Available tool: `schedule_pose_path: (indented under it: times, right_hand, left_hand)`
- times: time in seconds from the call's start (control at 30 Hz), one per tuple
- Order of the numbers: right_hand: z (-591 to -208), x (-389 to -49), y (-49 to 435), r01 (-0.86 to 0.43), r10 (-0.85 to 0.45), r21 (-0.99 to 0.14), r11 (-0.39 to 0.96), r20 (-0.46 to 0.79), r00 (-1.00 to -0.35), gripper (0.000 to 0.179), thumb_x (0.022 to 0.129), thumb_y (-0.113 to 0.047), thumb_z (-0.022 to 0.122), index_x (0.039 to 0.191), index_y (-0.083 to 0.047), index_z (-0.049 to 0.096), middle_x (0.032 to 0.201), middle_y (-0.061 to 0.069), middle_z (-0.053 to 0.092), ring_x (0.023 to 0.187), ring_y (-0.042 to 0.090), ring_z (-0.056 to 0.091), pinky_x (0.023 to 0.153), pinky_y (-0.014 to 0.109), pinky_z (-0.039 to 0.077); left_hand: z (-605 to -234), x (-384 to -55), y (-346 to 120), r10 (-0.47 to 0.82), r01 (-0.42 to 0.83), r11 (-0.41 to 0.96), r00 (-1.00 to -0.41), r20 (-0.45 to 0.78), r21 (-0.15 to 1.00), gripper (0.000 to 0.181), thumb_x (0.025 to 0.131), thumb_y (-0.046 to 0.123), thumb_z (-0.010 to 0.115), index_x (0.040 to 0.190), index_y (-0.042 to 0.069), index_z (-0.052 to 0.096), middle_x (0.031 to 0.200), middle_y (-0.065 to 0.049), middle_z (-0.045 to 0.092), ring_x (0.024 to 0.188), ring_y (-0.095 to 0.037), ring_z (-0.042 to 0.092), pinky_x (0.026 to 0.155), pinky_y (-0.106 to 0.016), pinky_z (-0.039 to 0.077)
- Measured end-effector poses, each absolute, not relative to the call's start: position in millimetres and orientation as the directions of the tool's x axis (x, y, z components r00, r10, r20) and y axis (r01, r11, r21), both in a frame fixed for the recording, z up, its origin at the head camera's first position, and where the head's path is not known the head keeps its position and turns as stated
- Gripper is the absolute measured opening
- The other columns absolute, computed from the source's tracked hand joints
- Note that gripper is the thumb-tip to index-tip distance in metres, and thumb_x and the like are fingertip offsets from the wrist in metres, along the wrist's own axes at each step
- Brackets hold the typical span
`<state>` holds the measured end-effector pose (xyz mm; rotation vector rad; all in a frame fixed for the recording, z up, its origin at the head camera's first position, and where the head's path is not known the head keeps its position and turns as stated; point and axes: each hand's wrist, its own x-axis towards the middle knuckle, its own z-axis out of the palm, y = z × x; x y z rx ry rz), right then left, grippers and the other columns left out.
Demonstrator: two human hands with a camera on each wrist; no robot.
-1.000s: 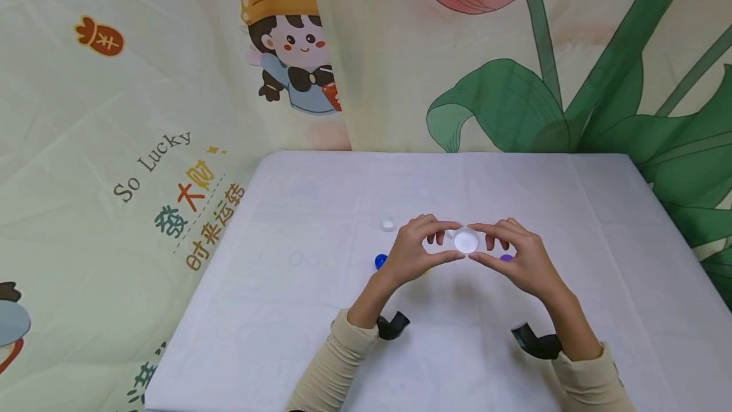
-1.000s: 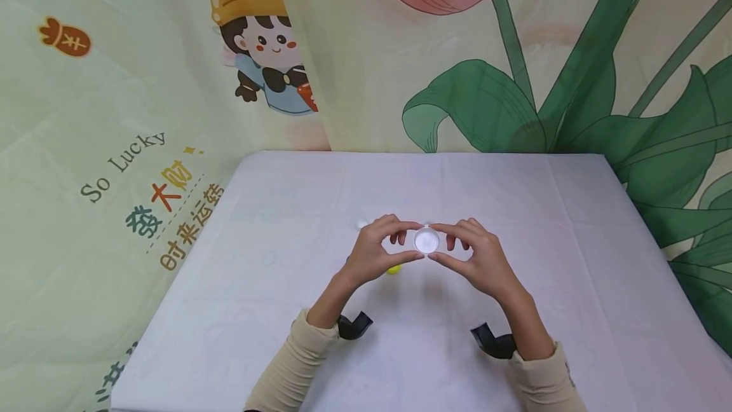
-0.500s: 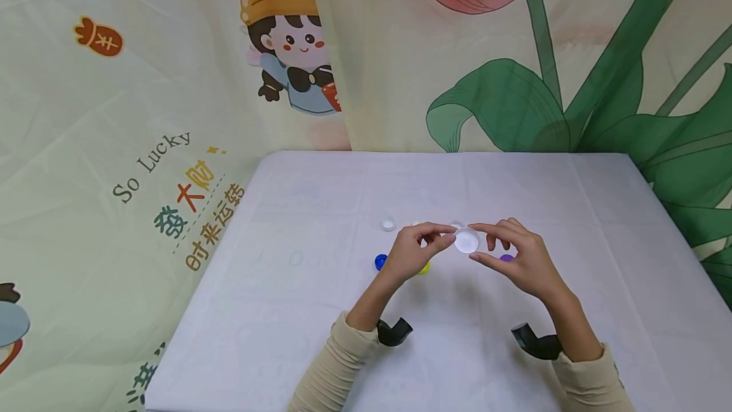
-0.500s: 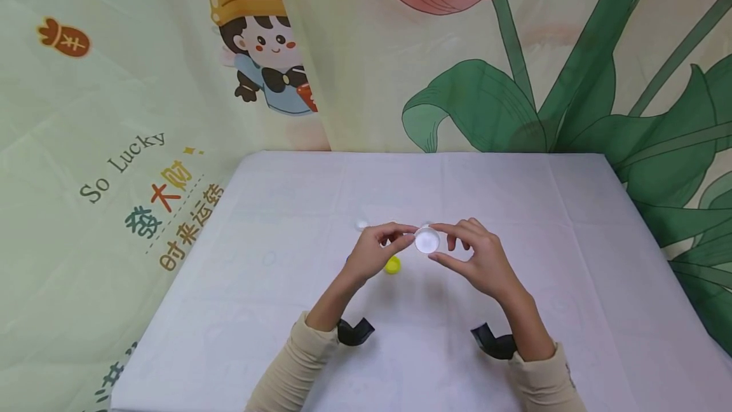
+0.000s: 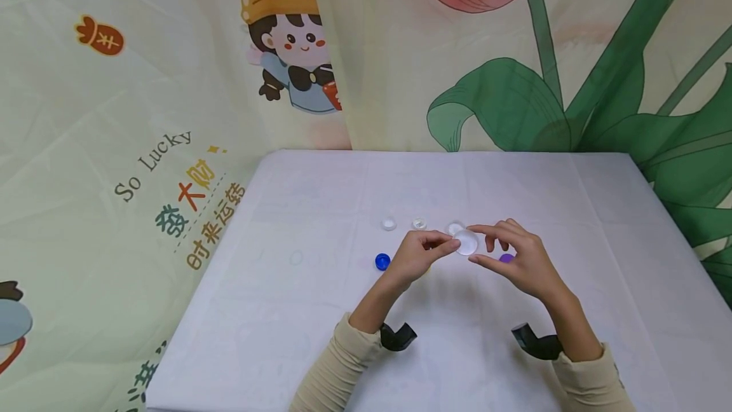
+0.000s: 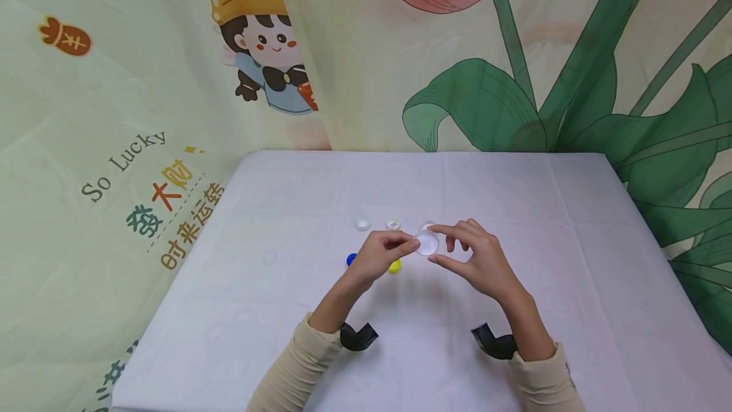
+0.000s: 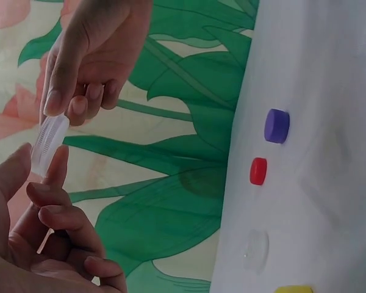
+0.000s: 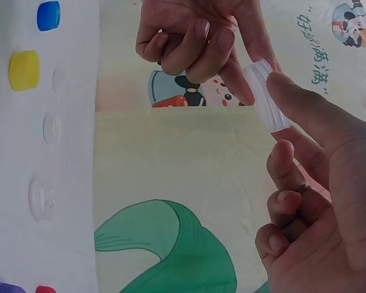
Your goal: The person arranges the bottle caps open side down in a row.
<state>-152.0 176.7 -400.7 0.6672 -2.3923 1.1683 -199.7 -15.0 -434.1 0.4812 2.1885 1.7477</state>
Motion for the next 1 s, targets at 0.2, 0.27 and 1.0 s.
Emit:
schedule_pose_path:
  times: [0.2, 0.27, 1.0]
  right_hand:
    - [-423, -163, 185, -0.557, -0.233, -0.627, 0.545, 0.525, -0.819, 0.045, 0.062, -0.01, 0.081, 0.104, -0.011, 0.066, 0.07, -0.005, 0.048, 0.07, 0.004, 0.035, 0.052, 0.017, 0.03]
    - [-427, -165, 187, -0.554, -0.236, -0.629, 0.546, 0.519, -0.822, 0.045, 0.063, -0.014, 0.081, 0.105, -0.015, 0.065, 0.071, -0.004, 0.049, 0.07, 0.004, 0.036, 0.05, 0.017, 0.03]
    - [-433, -167, 188, -0.386, -0.235, -0.743, 0.548, 0.306, -0.923, 0.02, 0.092, -0.022, 0.05, 0.097, -0.01, 0.065, 0.082, -0.002, 0.055, 0.074, 0.012, 0.044, 0.053, 0.024, 0.041]
  left_hand:
    - [-413, -190, -15, 0.412, 0.069, 0.216, -0.911, -0.027, 0.974, 0.022, 0.084, 0.017, 0.063, 0.094, -0.002, 0.069, 0.081, -0.004, 0.063, 0.068, -0.006, 0.046, 0.06, -0.019, 0.038]
    - [-413, -190, -14, 0.404, 0.072, 0.224, -0.914, -0.026, 0.972, 0.022, 0.083, 0.017, 0.064, 0.093, -0.002, 0.069, 0.079, -0.003, 0.062, 0.067, -0.006, 0.045, 0.059, -0.019, 0.037]
    - [-426, -203, -20, 0.414, 0.78, 0.419, -0.62, 0.666, 0.466, 0.021, 0.074, 0.027, 0.072, 0.09, 0.013, 0.073, 0.056, 0.008, 0.049, 0.057, -0.005, 0.043, 0.065, -0.023, 0.031]
